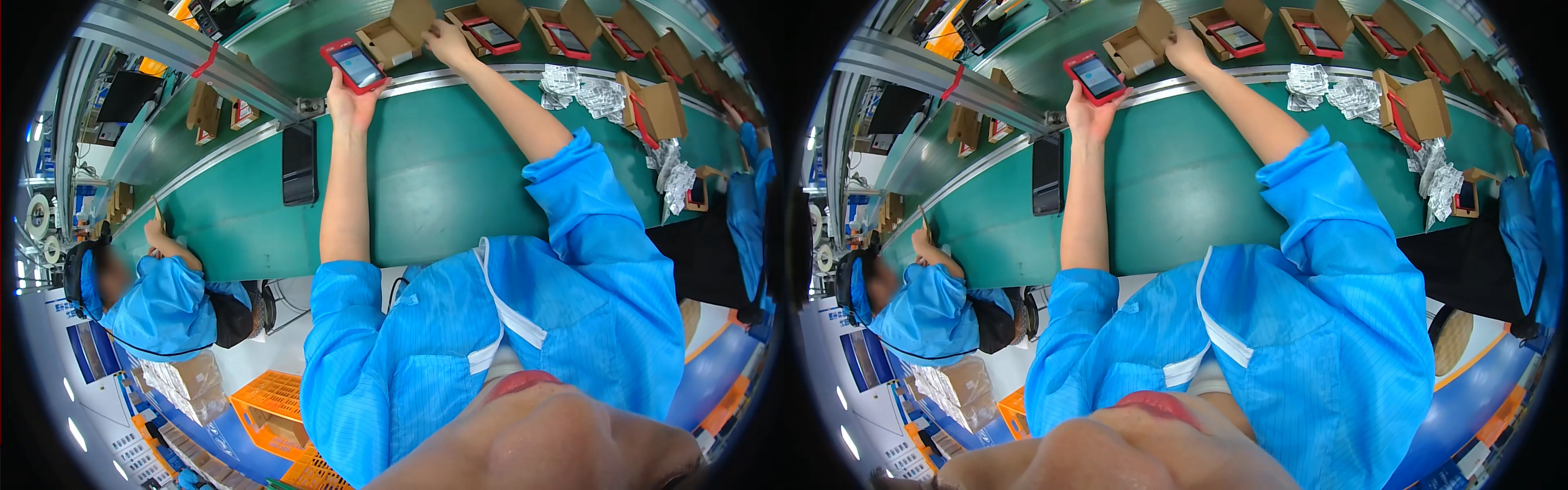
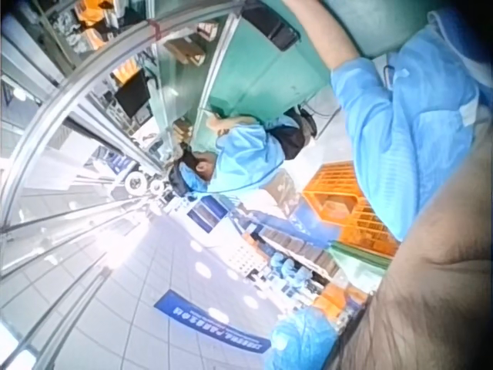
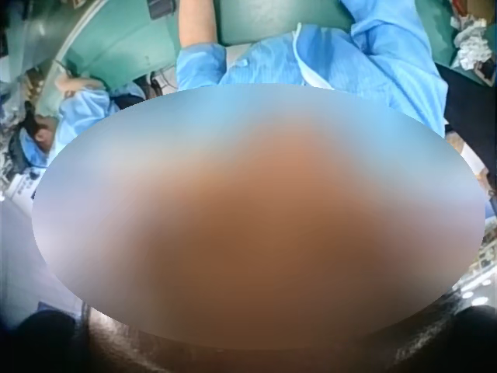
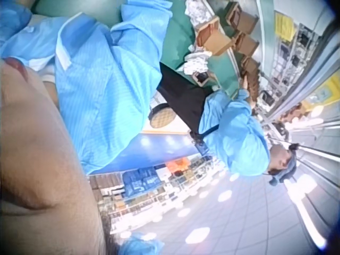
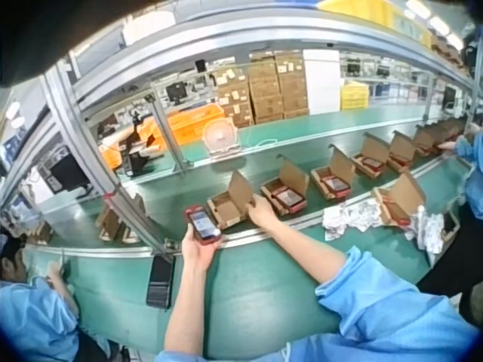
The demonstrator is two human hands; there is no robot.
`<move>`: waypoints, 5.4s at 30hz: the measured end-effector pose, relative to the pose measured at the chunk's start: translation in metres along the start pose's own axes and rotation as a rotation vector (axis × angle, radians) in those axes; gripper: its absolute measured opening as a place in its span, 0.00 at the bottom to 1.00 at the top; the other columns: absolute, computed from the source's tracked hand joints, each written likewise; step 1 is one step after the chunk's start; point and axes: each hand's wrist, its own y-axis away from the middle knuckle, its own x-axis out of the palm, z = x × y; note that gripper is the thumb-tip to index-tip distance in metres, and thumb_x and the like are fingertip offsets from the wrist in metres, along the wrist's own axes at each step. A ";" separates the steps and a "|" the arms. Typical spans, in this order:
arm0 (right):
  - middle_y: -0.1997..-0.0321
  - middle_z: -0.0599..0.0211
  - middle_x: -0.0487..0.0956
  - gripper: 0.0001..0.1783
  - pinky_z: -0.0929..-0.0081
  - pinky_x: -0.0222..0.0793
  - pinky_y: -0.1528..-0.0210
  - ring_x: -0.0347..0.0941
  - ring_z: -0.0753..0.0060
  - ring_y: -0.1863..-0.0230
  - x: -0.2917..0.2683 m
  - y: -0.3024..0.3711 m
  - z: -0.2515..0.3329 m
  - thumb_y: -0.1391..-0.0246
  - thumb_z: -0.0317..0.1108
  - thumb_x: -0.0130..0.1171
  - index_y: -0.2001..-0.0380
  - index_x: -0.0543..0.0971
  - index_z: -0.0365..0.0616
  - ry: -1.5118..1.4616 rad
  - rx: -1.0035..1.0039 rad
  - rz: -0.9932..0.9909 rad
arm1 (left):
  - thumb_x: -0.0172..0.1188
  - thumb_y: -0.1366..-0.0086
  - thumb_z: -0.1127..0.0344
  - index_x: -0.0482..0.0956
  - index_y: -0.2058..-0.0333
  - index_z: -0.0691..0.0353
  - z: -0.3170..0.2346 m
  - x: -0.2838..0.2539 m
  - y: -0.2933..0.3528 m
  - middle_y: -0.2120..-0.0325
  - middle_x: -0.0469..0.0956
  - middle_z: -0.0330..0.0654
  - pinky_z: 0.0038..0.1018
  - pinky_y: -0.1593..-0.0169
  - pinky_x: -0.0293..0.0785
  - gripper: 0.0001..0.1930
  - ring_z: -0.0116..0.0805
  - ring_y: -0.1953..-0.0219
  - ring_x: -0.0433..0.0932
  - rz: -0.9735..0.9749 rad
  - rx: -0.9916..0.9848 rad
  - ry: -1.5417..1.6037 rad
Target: Package electronic components into small cardboard boxes on a factory assembly line.
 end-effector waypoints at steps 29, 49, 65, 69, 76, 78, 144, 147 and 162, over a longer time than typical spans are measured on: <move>0.64 0.70 0.72 0.18 0.71 0.63 0.62 0.69 0.68 0.64 -0.019 0.123 0.094 0.59 0.32 0.67 0.60 0.77 0.50 0.276 -1.011 -0.011 | 0.51 0.34 0.52 0.66 0.49 0.64 0.018 0.014 0.025 0.55 0.74 0.52 0.37 0.47 0.70 0.23 0.45 0.51 0.72 0.260 0.122 -0.090; 0.66 0.74 0.70 0.10 0.72 0.60 0.54 0.65 0.75 0.60 -0.004 0.089 0.089 0.60 0.33 0.57 0.69 0.76 0.45 0.957 -1.195 -0.082 | 0.61 0.39 0.61 0.72 0.60 0.66 0.046 0.015 0.011 0.67 0.77 0.41 0.27 0.63 0.78 0.15 0.27 0.64 0.77 -0.153 0.322 -0.238; 0.63 0.60 0.73 0.06 0.62 0.64 0.57 0.68 0.60 0.58 -0.138 0.122 0.055 0.49 0.30 0.56 0.68 0.72 0.41 0.536 -0.307 -0.081 | 0.41 0.31 0.46 0.60 0.43 0.64 0.024 0.003 0.014 0.50 0.68 0.53 0.44 0.45 0.72 0.29 0.51 0.48 0.71 0.194 0.054 -0.016; 0.64 0.60 0.72 0.10 0.62 0.63 0.59 0.68 0.60 0.60 -0.187 0.109 0.012 0.50 0.34 0.59 0.66 0.72 0.43 1.094 -0.242 -0.152 | 0.40 0.31 0.48 0.57 0.40 0.65 0.026 0.009 0.014 0.46 0.64 0.55 0.46 0.41 0.66 0.30 0.51 0.45 0.67 0.359 -0.037 0.081; 0.65 0.65 0.74 0.15 0.78 0.66 0.64 0.70 0.76 0.67 -0.123 0.122 0.030 0.40 0.41 0.52 0.57 0.75 0.42 0.256 -0.142 0.131 | 0.36 0.29 0.50 0.56 0.40 0.64 0.044 0.022 0.010 0.42 0.60 0.57 0.50 0.36 0.56 0.28 0.56 0.39 0.58 0.320 -0.093 0.122; 0.63 0.69 0.76 0.21 0.84 0.67 0.62 0.70 0.83 0.66 -0.088 0.124 0.042 0.37 0.45 0.48 0.53 0.74 0.38 -0.347 0.319 0.445 | 0.34 0.29 0.50 0.56 0.40 0.64 0.055 0.020 0.005 0.42 0.61 0.56 0.50 0.36 0.55 0.27 0.54 0.38 0.58 0.304 -0.061 0.135; 0.54 0.67 0.78 0.25 0.72 0.76 0.74 0.79 0.66 0.63 0.042 0.063 0.099 0.60 0.33 0.61 0.53 0.73 0.49 0.627 -0.873 0.028 | 0.34 0.30 0.44 0.59 0.42 0.61 -0.009 -0.025 0.000 0.52 0.69 0.50 0.50 0.51 0.73 0.29 0.49 0.52 0.73 0.001 0.137 -0.281; 0.49 0.61 0.75 0.23 0.67 0.76 0.65 0.77 0.59 0.58 0.037 0.057 0.098 0.51 0.32 0.57 0.49 0.71 0.46 0.570 -0.609 0.113 | 0.32 0.31 0.40 0.58 0.42 0.63 -0.014 -0.033 0.008 0.53 0.69 0.53 0.53 0.51 0.72 0.32 0.53 0.52 0.72 -0.003 0.065 -0.275; 0.55 0.57 0.76 0.17 0.65 0.68 0.52 0.73 0.56 0.54 -0.001 0.077 0.053 0.46 0.30 0.52 0.53 0.71 0.40 0.320 -0.357 0.041 | 0.62 0.40 0.59 0.69 0.61 0.68 -0.008 -0.017 0.014 0.66 0.73 0.46 0.41 0.55 0.78 0.18 0.42 0.62 0.78 -0.204 0.304 -0.378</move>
